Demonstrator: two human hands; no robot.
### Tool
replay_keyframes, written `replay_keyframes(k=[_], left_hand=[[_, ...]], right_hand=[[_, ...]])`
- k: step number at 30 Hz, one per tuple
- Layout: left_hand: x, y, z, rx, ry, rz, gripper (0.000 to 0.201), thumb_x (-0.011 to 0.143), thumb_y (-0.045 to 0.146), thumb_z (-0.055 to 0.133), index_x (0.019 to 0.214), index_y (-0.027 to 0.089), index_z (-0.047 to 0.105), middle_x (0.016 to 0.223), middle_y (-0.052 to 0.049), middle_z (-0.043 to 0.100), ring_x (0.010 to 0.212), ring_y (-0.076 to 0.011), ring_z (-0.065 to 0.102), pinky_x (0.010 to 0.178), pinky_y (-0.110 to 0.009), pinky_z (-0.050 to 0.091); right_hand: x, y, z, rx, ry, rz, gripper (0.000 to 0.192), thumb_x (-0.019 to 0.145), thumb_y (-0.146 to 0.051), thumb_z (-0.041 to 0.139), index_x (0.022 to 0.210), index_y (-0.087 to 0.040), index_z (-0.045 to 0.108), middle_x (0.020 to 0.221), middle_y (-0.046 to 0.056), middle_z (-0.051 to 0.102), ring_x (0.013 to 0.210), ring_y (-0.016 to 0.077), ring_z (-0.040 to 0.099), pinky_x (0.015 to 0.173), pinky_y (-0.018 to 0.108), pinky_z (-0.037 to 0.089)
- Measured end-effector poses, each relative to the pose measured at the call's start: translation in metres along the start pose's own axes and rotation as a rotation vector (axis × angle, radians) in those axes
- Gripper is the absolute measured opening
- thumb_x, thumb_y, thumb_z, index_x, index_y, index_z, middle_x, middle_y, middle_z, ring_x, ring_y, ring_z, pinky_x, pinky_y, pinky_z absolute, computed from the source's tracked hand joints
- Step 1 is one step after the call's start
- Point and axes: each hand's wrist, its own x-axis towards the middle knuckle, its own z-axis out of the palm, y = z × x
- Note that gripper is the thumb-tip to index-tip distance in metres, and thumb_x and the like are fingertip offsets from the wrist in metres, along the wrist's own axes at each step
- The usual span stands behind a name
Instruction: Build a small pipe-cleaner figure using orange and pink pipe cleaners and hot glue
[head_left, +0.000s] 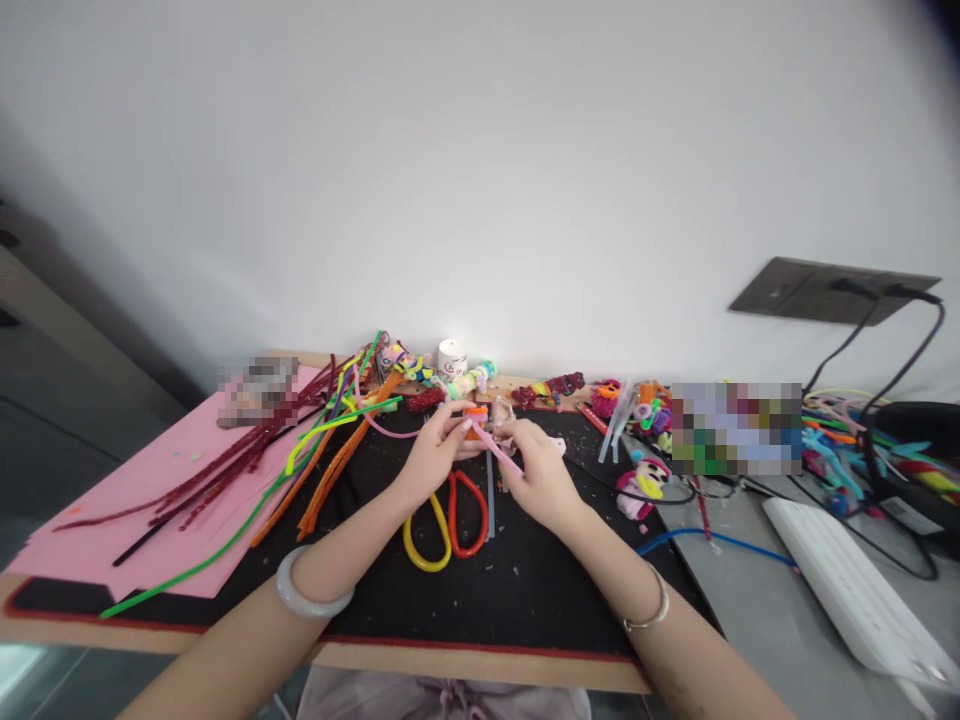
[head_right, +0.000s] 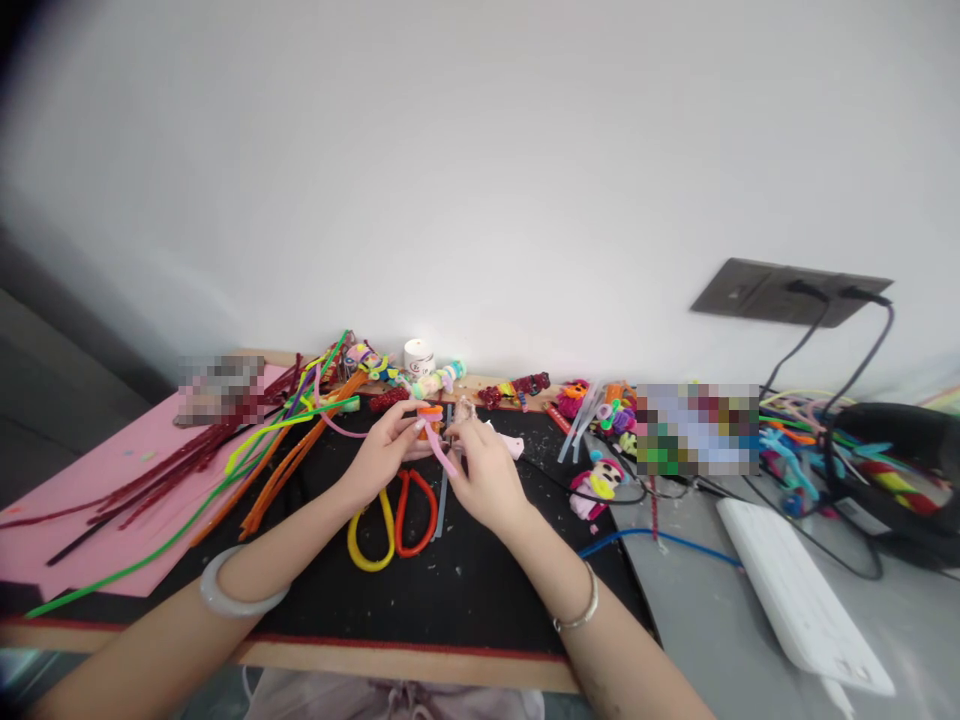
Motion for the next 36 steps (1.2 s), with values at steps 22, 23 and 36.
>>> replay_keyframes(k=[22,23,36], left_hand=[[0.008,-0.005,-0.008,-0.339,0.06,-0.129,0.027,0.082,0.019,0.055,0.108,0.023,0.05,0.089,-0.002,0.068,0.067,-0.0118,0.068,0.063,-0.022,0.055],[0.008,-0.004,-0.008,-0.342,0.078,-0.128,0.027,0.082,0.018,0.054,0.109,0.023,0.05,0.086,-0.002,0.069,0.065,-0.0114,0.068,0.062,-0.022,0.055],[0.008,-0.006,-0.005,-0.311,0.163,-0.111,0.028,0.081,0.017,0.054,0.108,0.022,0.047,0.07,0.001,0.066,0.06,-0.0121,0.067,0.063,-0.023,0.054]], right_hand=[[0.004,0.046,0.006,0.001,0.036,0.389,0.024,0.075,-0.029,0.051,0.094,-0.018,0.063,0.084,0.005,0.066,0.075,0.0187,0.058,0.067,0.026,0.041],[0.004,0.048,0.007,0.091,0.061,0.402,0.025,0.075,-0.031,0.051,0.091,-0.017,0.064,0.081,0.004,0.066,0.071,0.018,0.059,0.065,0.026,0.042],[0.003,0.05,0.017,0.625,0.029,0.408,0.034,0.073,-0.036,0.058,0.095,-0.011,0.062,0.063,0.001,0.06,0.054,0.0131,0.051,0.049,0.023,0.04]])
